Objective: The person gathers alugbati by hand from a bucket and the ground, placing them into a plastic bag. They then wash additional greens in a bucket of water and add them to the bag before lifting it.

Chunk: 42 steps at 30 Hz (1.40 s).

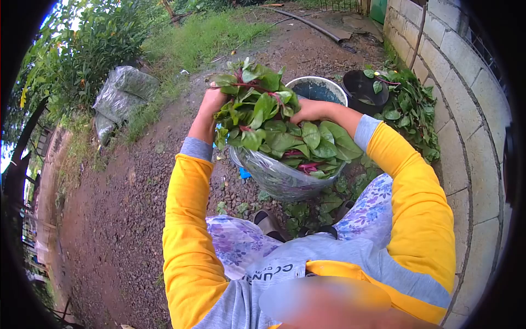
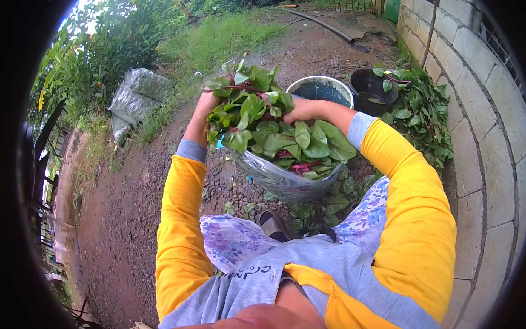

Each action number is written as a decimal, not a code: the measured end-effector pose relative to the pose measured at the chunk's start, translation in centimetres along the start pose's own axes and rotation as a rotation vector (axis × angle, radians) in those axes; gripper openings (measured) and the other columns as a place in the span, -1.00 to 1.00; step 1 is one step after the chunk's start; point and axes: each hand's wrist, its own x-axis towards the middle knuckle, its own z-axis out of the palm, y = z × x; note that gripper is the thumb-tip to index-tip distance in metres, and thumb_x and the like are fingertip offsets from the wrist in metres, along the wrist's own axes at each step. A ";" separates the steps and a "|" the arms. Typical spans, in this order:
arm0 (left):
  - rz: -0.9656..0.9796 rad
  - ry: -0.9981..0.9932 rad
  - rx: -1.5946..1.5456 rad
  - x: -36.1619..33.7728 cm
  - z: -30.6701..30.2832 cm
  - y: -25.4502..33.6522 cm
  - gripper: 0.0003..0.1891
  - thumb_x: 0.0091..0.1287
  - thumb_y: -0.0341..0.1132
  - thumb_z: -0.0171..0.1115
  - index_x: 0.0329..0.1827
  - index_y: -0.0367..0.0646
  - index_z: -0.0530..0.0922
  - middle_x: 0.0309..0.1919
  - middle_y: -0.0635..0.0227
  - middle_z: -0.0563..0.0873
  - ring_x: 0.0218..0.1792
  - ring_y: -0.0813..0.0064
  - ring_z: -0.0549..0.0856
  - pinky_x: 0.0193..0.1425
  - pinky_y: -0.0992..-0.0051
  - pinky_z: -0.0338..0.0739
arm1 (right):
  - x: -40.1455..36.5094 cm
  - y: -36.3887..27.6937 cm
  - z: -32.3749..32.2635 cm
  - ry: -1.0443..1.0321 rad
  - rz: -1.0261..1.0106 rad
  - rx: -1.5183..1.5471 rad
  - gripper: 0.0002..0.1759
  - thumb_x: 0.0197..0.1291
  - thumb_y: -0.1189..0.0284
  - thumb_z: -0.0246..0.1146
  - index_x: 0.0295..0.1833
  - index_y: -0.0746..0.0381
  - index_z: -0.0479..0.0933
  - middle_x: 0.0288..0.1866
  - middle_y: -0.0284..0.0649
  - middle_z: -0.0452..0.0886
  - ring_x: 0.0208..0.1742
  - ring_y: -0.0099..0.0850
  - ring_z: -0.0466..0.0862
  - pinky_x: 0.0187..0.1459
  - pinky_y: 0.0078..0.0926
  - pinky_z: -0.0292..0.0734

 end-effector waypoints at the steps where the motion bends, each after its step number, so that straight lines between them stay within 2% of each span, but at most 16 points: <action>1: -0.016 -0.003 -0.111 -0.7 0.3 0.6 -0.80 0.31 -0.25 0.14 -0.16 -0.15 0.63 -0.34 0.43 0.68 -0.35 0.57 0.60 -0.28 0.49 0.51 | 0.2 0.9 -0.6 0.064 0.004 -0.068 -0.42 -0.16 0.43 0.31 0.09 0.31 0.46 -0.16 -0.20 0.63 -0.17 -0.42 0.58 -0.09 -0.43 0.49; 4: -0.085 0.067 -0.511 -2.8 1.9 2.3 -0.81 0.29 -0.26 0.18 -0.17 -0.15 0.65 -0.36 0.46 0.67 -0.40 0.61 0.55 -0.34 0.54 0.42 | -0.3 0.9 -2.5 0.124 -0.051 -0.542 -0.49 -0.13 0.38 0.34 0.03 0.29 0.49 -0.16 -0.02 0.64 -0.15 -0.20 0.64 -0.10 -0.33 0.51; 5: -0.111 0.023 -0.340 -1.9 1.3 1.2 -0.80 0.28 -0.27 0.22 -0.15 -0.17 0.65 -0.33 0.45 0.68 -0.35 0.60 0.57 -0.28 0.52 0.44 | -0.7 -0.6 -2.3 0.139 -0.004 -0.640 -0.50 -0.12 0.37 0.34 0.02 0.28 0.50 -0.16 0.04 0.64 -0.13 -0.12 0.64 -0.08 -0.30 0.51; 7: -0.142 0.141 -0.418 -1.3 2.5 1.3 -0.81 0.27 -0.31 0.24 -0.18 -0.23 0.65 -0.33 0.40 0.68 -0.31 0.60 0.59 -0.22 0.50 0.47 | -2.2 -2.8 0.2 0.163 0.279 -0.774 -0.38 -0.14 0.34 0.36 0.12 0.29 0.47 -0.20 0.11 0.63 -0.09 -0.03 0.63 -0.03 -0.25 0.51; 8: -0.028 0.074 -0.393 -1.7 2.4 2.5 -0.79 0.27 -0.32 0.24 -0.18 -0.29 0.64 -0.33 0.38 0.69 -0.34 0.59 0.59 -0.22 0.51 0.48 | -3.2 -3.4 2.5 0.195 0.282 -0.880 -0.27 -0.15 0.32 0.37 0.20 0.36 0.38 -0.23 0.13 0.62 -0.10 -0.03 0.64 -0.02 -0.24 0.51; 9: -0.162 0.094 -0.414 -0.4 2.2 2.1 -0.79 0.27 -0.30 0.23 -0.20 -0.28 0.65 -0.33 0.36 0.70 -0.36 0.56 0.61 -0.24 0.50 0.49 | -4.1 -3.8 4.1 0.241 0.291 -0.989 -0.15 -0.16 0.30 0.37 0.29 0.43 0.30 -0.25 0.15 0.62 -0.11 -0.03 0.64 -0.01 -0.23 0.51; 12: -0.099 0.108 -0.213 -1.3 2.5 3.6 -0.78 0.28 -0.28 0.21 -0.22 -0.27 0.66 -0.36 0.39 0.69 -0.42 0.60 0.59 -0.31 0.53 0.48 | -4.5 -4.3 4.1 -0.052 0.432 -1.001 0.07 -0.17 0.25 0.36 0.35 0.64 0.01 -0.26 0.19 0.61 -0.16 -0.02 0.66 -0.01 -0.27 0.53; 19: 0.061 0.060 -0.009 -3.4 3.7 4.2 -0.74 0.31 -0.26 0.21 -0.16 -0.32 0.64 -0.36 0.42 0.69 -0.39 0.65 0.60 -0.29 0.57 0.49 | -1.5 -1.4 3.5 -0.200 0.587 -1.108 -0.16 -0.07 0.26 0.34 0.25 0.51 0.20 -0.05 0.13 0.61 0.03 -0.03 0.61 0.06 -0.24 0.50; 22: 0.026 0.139 -0.242 -3.1 3.7 3.0 -0.74 0.30 -0.26 0.23 -0.17 -0.33 0.64 -0.34 0.41 0.68 -0.34 0.65 0.59 -0.23 0.57 0.49 | -0.2 -1.4 3.1 -0.191 0.599 -1.112 -0.18 -0.04 0.23 0.31 0.26 0.51 0.21 0.00 0.15 0.59 0.06 -0.04 0.59 0.09 -0.25 0.48; 25: -0.049 0.138 -0.316 -3.4 3.3 3.3 -0.74 0.29 -0.27 0.24 -0.16 -0.34 0.64 -0.31 0.40 0.68 -0.29 0.64 0.60 -0.16 0.57 0.48 | -0.8 -0.7 3.5 -0.033 0.504 -1.017 -0.15 -0.09 0.23 0.33 0.20 0.61 0.23 -0.17 0.13 0.64 -0.10 -0.02 0.65 -0.05 -0.22 0.53; 29: 0.047 0.171 -0.269 -3.8 4.5 2.9 -0.74 0.29 -0.25 0.25 -0.17 -0.32 0.65 -0.30 0.39 0.69 -0.27 0.60 0.60 -0.13 0.54 0.46 | -1.4 1.0 3.4 -0.032 0.445 -0.945 -0.21 -0.12 0.26 0.34 0.20 0.46 0.26 -0.13 0.17 0.62 -0.04 0.00 0.62 0.00 -0.18 0.51; 31: -0.054 0.161 -0.347 -3.0 3.7 2.7 -0.72 0.28 -0.21 0.26 -0.17 -0.29 0.66 -0.30 0.39 0.69 -0.27 0.60 0.60 -0.14 0.54 0.46 | -1.8 -1.1 1.9 -0.075 0.423 -0.810 -0.20 -0.15 0.24 0.36 0.26 0.25 0.27 -0.02 0.14 0.59 0.03 0.01 0.58 0.08 -0.22 0.46; 34: -0.155 0.111 -0.167 -2.5 1.9 4.4 -0.72 0.24 -0.17 0.31 -0.20 -0.23 0.68 -0.32 0.37 0.70 -0.31 0.59 0.62 -0.22 0.53 0.49 | -2.3 -2.5 -1.2 -0.117 0.353 -0.727 -0.19 -0.15 0.15 0.41 0.25 0.21 0.33 0.05 0.05 0.59 0.08 -0.09 0.58 0.13 -0.28 0.43; 37: -0.009 -0.015 0.094 -1.5 0.4 3.6 -0.73 0.19 -0.17 0.36 -0.22 -0.21 0.69 -0.35 0.39 0.70 -0.32 0.60 0.62 -0.23 0.54 0.50 | -3.9 -8.4 -2.8 -0.211 0.530 -0.621 -0.17 -0.06 -0.02 0.39 0.27 0.23 0.36 0.12 -0.01 0.57 0.14 -0.16 0.56 0.18 -0.31 0.40; 40: 0.027 -0.060 0.475 -1.6 -0.7 3.1 -0.66 0.09 -0.11 0.44 -0.27 -0.23 0.68 -0.41 0.27 0.71 -0.33 0.52 0.67 -0.20 0.49 0.53 | -5.3 -7.9 -4.3 -0.231 0.448 -0.812 -0.15 0.01 -0.23 0.22 0.14 0.32 0.48 0.03 0.11 0.58 0.10 -0.07 0.57 0.16 -0.23 0.40; 42: 0.069 -0.090 0.731 -2.7 -1.6 2.9 -0.59 0.07 -0.05 0.45 -0.31 -0.28 0.66 -0.43 0.17 0.70 -0.37 0.47 0.70 -0.26 0.46 0.56 | -6.5 -7.9 -4.7 -0.206 0.491 -0.932 -0.28 0.13 -0.10 0.19 0.12 0.33 0.49 -0.02 0.12 0.59 0.05 -0.04 0.59 0.11 -0.23 0.43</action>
